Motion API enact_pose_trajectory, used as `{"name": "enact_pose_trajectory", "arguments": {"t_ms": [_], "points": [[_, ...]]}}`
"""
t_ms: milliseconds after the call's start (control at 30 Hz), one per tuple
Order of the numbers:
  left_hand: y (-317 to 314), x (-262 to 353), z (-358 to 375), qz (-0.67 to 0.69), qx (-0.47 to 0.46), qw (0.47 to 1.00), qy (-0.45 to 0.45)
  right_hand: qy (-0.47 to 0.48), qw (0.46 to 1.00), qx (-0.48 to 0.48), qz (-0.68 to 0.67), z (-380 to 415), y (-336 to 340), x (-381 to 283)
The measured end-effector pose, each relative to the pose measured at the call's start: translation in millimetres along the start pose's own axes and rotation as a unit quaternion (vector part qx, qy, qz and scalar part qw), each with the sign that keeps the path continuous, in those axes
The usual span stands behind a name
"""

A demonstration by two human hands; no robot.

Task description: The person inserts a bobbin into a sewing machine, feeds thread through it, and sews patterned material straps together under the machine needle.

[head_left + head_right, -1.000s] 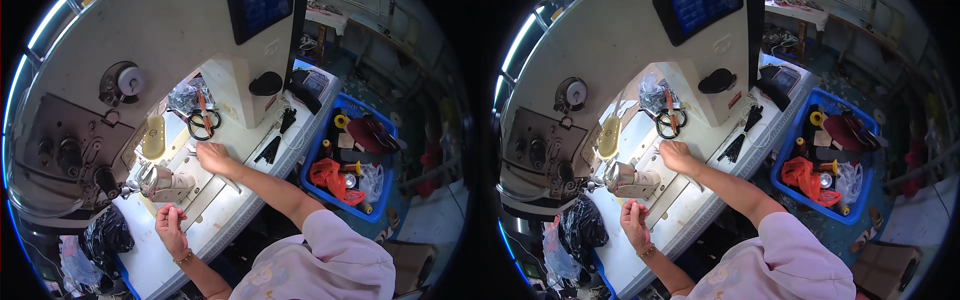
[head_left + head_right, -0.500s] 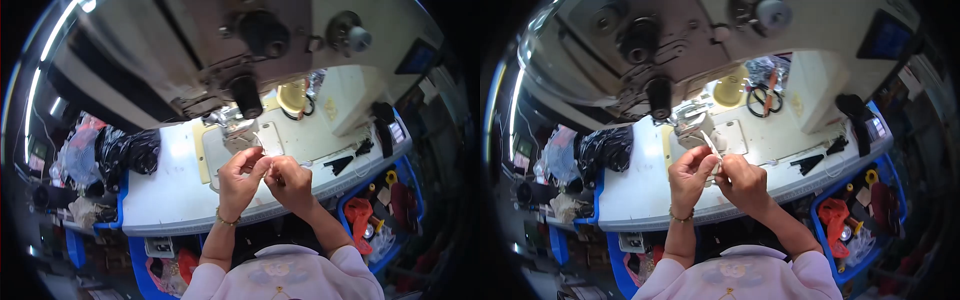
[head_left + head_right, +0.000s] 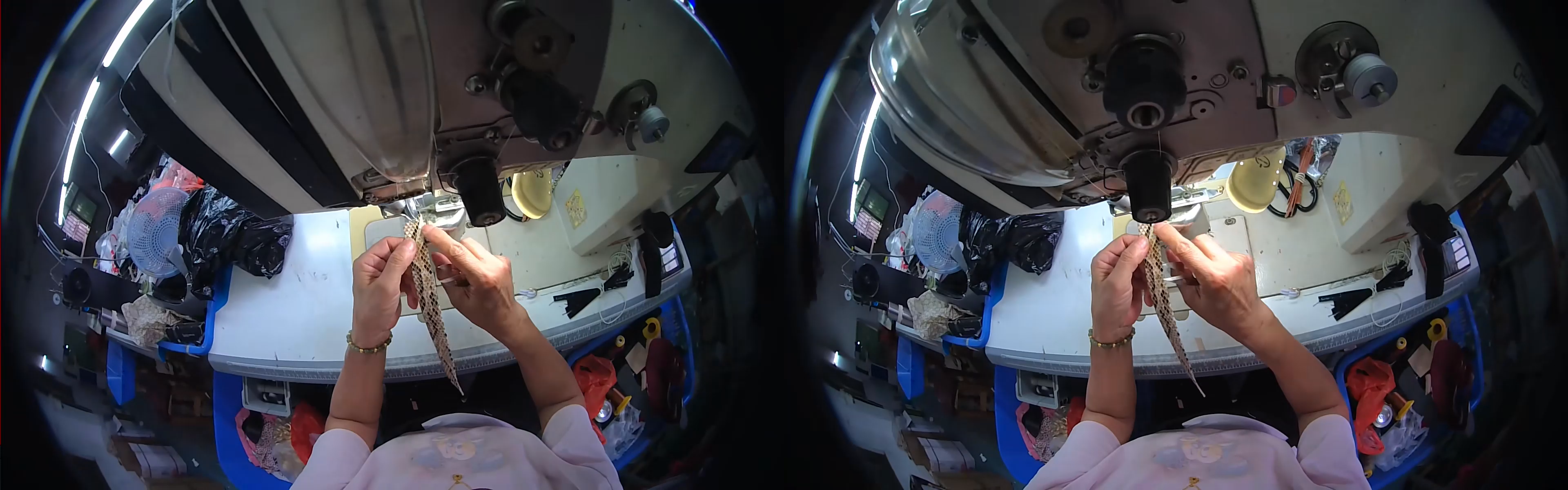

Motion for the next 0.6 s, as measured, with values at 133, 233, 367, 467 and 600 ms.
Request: {"name": "enact_pose_trajectory", "arguments": {"t_ms": [133,233,367,467,600], "points": [[-1.0,0.7,-1.1,0.012,0.004,0.999,-0.029,0.021,1.000,-0.004,-0.001,-2.2,-5.1,1.7],[-0.9,-1.7,-1.5,0.012,0.023,0.998,-0.056,0.025,1.000,-0.002,0.000,-3.1,-5.8,1.0],[-2.5,0.0,2.5,0.002,0.028,0.997,-0.072,0.022,1.000,-0.005,-0.007,-4.7,-3.3,-0.8],[-3.7,0.8,2.7,0.002,0.038,0.996,-0.076,0.022,1.000,-0.008,0.000,-3.7,-4.4,-0.8],[-4.9,4.0,-3.8,0.016,0.024,0.998,-0.057,0.013,1.000,-0.005,0.006,-4.0,-5.4,-1.5]]}}
Point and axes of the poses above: each hand's wrist, its own z-axis away from the middle knuckle, its own y-axis out of the back of the hand, x = y × z, the point moved 4 cm from there along -z, towards the middle knuckle, and after that the axes turned 15 degrees about x, right-handed, at the moved point
